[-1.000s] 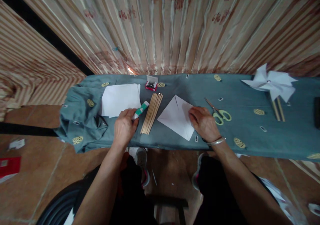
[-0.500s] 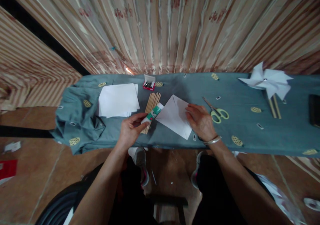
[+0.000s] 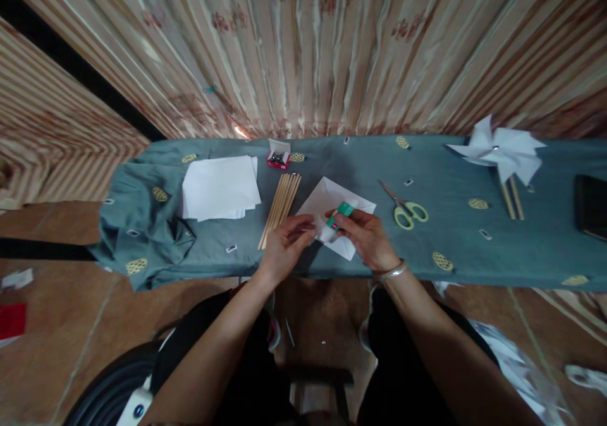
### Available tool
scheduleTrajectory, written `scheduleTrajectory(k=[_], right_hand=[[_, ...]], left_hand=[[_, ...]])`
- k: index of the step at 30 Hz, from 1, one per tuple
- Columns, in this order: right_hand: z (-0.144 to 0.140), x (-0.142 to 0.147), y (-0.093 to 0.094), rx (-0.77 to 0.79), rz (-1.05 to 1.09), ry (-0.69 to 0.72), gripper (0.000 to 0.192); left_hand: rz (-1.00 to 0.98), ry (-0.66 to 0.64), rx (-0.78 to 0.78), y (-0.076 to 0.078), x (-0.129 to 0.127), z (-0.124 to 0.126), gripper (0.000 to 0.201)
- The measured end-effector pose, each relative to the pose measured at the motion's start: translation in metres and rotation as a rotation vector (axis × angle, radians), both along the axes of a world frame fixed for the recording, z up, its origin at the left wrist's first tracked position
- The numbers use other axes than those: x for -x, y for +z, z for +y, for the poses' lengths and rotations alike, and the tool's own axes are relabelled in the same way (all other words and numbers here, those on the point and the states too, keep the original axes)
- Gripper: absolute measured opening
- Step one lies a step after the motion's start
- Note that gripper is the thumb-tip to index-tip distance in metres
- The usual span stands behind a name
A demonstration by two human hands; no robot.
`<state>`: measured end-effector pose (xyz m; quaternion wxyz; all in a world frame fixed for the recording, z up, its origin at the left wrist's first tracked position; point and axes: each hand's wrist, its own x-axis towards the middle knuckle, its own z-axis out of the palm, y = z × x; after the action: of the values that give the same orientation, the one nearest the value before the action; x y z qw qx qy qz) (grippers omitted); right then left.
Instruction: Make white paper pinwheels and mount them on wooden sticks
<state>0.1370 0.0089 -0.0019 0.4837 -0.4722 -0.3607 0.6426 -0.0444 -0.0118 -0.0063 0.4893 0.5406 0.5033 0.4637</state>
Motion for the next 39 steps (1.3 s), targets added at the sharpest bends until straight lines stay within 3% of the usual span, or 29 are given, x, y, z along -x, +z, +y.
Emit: scheduleTrajectory(k=[2, 4, 10, 20, 26, 33, 39], right_hand=[[0.003, -0.012, 0.002, -0.006, -0.093, -0.019, 0.042], [0.006, -0.023, 0.002, -0.031, -0.201, -0.022, 0.042], [0.008, -0.032, -0.005, -0.127, -0.541, 0.057, 0.042], [0.013, -0.029, -0.006, -0.188, -0.785, 0.120, 0.046], [0.013, -0.029, -0.002, -0.192, -0.794, 0.144, 0.044], [0.014, -0.030, -0.003, -0.188, -0.788, 0.139, 0.044], [0.013, -0.033, -0.003, -0.156, -0.612, 0.131, 0.043]], left_hand=[[0.344, 0.045, -0.202, 0.002, 0.010, 0.006, 0.024], [0.606, 0.073, -0.306, 0.004, 0.016, 0.013, 0.025], [0.971, 0.041, -0.316, 0.000, 0.004, 0.024, 0.039], [1.039, 0.011, -0.234, -0.005, -0.003, 0.029, 0.038], [0.999, -0.016, -0.194, -0.001, -0.002, 0.029, 0.042], [0.950, -0.038, -0.215, -0.007, 0.004, 0.032, 0.050], [0.838, -0.016, -0.333, -0.002, 0.009, 0.033, 0.053]])
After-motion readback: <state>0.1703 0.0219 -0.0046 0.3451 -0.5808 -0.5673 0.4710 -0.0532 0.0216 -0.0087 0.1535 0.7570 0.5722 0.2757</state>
